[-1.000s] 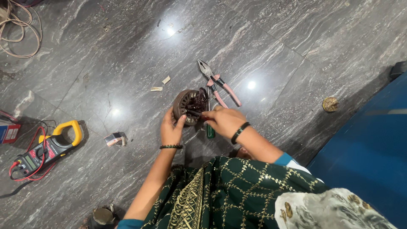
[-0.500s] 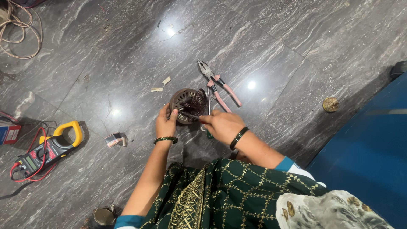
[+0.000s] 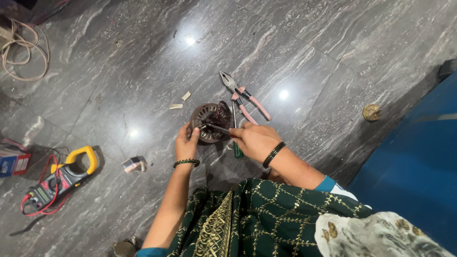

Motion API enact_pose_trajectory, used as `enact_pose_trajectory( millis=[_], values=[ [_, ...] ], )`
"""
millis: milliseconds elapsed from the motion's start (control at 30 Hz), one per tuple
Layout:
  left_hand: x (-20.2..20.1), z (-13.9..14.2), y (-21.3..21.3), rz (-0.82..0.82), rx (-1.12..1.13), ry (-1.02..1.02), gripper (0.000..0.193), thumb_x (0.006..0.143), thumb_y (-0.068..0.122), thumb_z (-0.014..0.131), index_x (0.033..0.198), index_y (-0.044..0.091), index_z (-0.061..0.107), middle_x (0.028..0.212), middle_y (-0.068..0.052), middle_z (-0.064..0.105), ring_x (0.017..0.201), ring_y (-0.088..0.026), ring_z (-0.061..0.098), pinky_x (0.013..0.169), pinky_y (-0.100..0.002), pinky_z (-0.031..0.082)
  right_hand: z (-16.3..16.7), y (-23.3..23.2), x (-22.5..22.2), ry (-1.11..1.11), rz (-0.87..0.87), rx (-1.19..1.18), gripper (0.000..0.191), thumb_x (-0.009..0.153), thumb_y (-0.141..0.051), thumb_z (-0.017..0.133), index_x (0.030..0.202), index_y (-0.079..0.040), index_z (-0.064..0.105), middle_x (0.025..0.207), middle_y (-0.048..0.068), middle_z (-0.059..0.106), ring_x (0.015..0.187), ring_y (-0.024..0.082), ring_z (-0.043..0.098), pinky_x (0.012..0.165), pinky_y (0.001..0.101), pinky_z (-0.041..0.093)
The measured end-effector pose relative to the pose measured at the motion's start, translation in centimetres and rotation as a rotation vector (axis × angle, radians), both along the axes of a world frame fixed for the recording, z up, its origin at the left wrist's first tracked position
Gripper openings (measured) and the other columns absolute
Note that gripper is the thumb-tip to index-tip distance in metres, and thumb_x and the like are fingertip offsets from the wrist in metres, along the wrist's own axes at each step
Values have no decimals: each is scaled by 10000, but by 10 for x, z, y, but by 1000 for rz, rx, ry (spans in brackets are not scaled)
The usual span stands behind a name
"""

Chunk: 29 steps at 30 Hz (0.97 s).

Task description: The person uses a screwdriver to pry and remove small rectangular pieces from a cylindrical electrical component. They repeatedly insert the tool into slots and lever out the pieces, which fall onto the floor.

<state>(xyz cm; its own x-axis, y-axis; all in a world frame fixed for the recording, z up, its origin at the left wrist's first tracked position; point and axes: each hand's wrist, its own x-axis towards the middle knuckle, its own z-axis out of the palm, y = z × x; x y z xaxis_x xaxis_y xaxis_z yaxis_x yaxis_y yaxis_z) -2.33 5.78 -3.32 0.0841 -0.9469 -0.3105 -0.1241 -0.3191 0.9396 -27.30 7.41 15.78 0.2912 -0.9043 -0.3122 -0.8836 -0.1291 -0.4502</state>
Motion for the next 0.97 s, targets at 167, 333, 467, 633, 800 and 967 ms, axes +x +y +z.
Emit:
enact_pose_trajectory(
  millis=[167, 333, 467, 633, 800, 967],
  values=[
    [6, -11, 4, 60, 56, 142, 463, 995, 150, 653, 1399, -49, 545, 1287, -138, 688, 1188, -197, 645, 1043, -329, 488, -13, 10, 11, -67, -48, 152, 344, 946, -316, 603, 1265, -230, 696, 972, 137, 668, 817, 330, 707, 698, 464, 573],
    [5, -11, 4, 63, 11, 94, 469, 960, 125, 678, 1379, -45, 550, 1254, -137, 696, 1152, -200, 664, 1025, -333, 503, -13, 20, 22, -68, -42, 31, 338, 942, -301, 603, 1248, -208, 713, 971, 151, 673, 810, 368, 704, 697, 494, 564],
    [-4, -12, 2, 18, -31, -29, 480, 940, 138, 711, 1359, -46, 567, 1213, -142, 711, 1099, -201, 677, 991, -334, 518, -16, 24, 20, -3, 1, 42, 339, 975, -288, 566, 1269, -170, 684, 995, 174, 665, 790, 377, 709, 677, 504, 564],
    [-8, 0, 4, -42, -73, -252, 475, 880, 148, 772, 1304, -9, 626, 1164, -164, 724, 1066, -248, 677, 954, -362, 522, -40, 39, 27, 56, 56, 30, 451, 920, -152, 549, 1361, -92, 619, 1054, 208, 671, 800, 379, 722, 667, 481, 583],
    [-20, 13, 9, -176, -164, -426, 467, 841, 119, 782, 1285, 33, 665, 1145, -166, 728, 1037, -275, 698, 939, -380, 520, -50, 33, 23, 28, 27, 67, 443, 914, -159, 558, 1346, -99, 631, 1058, 207, 674, 846, 371, 721, 709, 476, 583],
    [-21, 1, 3, -136, -7, -259, 472, 900, 165, 749, 1332, 35, 609, 1161, -142, 743, 1011, -248, 720, 916, -366, 561, -21, 18, 9, 36, -36, 160, 348, 952, -258, 576, 1272, -198, 699, 1056, 153, 699, 902, 350, 708, 773, 487, 567]
  ],
)
